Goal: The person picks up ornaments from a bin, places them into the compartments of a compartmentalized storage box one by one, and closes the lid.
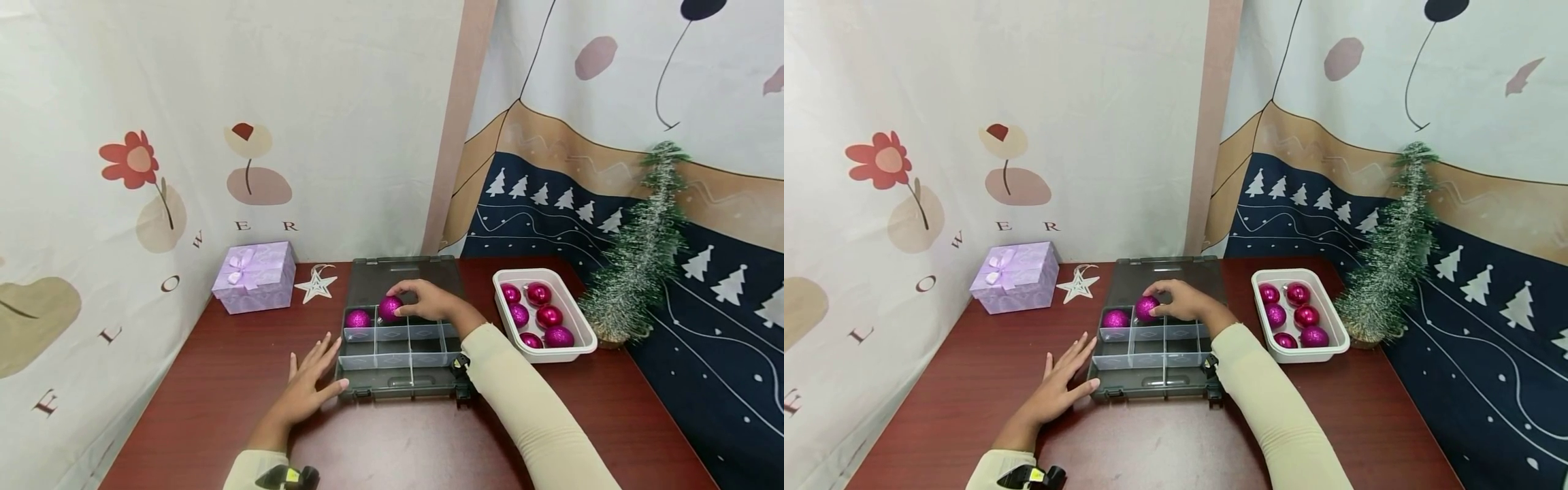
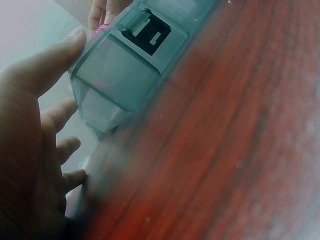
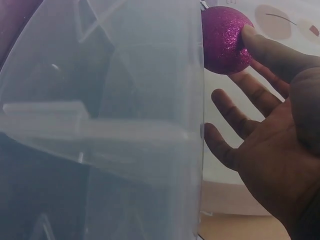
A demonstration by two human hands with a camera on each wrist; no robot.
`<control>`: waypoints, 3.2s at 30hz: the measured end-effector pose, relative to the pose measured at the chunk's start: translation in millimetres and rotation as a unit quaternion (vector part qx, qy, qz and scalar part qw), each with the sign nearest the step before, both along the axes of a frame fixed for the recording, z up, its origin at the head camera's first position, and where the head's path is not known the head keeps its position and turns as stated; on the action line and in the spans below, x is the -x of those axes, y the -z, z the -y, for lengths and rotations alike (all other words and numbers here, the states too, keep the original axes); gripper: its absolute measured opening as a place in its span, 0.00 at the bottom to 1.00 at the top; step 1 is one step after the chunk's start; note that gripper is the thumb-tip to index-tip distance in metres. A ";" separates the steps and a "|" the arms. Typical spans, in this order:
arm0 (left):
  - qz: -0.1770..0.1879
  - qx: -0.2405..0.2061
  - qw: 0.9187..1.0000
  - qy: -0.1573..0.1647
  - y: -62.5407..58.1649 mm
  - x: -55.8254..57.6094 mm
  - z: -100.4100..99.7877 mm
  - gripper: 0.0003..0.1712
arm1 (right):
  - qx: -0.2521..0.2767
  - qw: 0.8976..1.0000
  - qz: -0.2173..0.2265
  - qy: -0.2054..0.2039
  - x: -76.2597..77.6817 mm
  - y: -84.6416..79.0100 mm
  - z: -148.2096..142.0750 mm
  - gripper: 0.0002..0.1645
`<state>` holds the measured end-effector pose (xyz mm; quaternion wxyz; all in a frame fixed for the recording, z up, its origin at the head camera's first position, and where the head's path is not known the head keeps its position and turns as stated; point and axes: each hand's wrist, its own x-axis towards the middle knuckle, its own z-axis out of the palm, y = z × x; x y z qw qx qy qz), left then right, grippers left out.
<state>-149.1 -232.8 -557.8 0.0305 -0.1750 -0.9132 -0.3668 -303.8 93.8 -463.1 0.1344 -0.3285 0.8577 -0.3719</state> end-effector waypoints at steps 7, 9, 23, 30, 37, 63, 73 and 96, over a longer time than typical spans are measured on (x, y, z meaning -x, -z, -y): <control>0.002 0.004 1.000 -0.002 -0.8 0.1 -0.4 0.49 | -0.017 1.000 0.009 0.009 0.2 5.7 2.1 0.23; 0.003 0.004 1.000 -0.002 -1.3 0.0 -0.7 0.49 | -0.021 1.000 0.010 0.013 0.3 6.9 1.7 0.23; 0.000 -0.002 1.000 0.001 0.9 -0.1 -0.4 0.49 | -0.037 0.999 0.011 0.012 2.9 19.2 0.4 0.23; 0.001 -0.001 1.000 0.000 1.2 0.3 0.6 0.49 | -0.033 0.999 0.007 0.013 3.0 20.8 0.6 0.23; 0.001 0.001 1.000 -0.001 1.6 -0.6 0.3 0.50 | -0.034 0.999 0.005 0.018 2.7 22.5 0.7 0.24; 0.000 -0.004 1.000 -0.001 0.8 -1.5 -0.3 0.49 | 0.020 0.999 -0.007 0.047 0.8 -2.3 -31.3 0.24; -0.001 0.000 1.000 0.002 4.0 -1.3 0.2 0.50 | 0.041 0.997 -0.018 0.068 -9.1 -5.2 -58.6 0.26; 0.005 -0.003 1.000 0.001 1.2 -0.3 0.0 0.50 | 0.079 0.986 -0.046 0.143 -47.3 -12.7 -135.1 0.29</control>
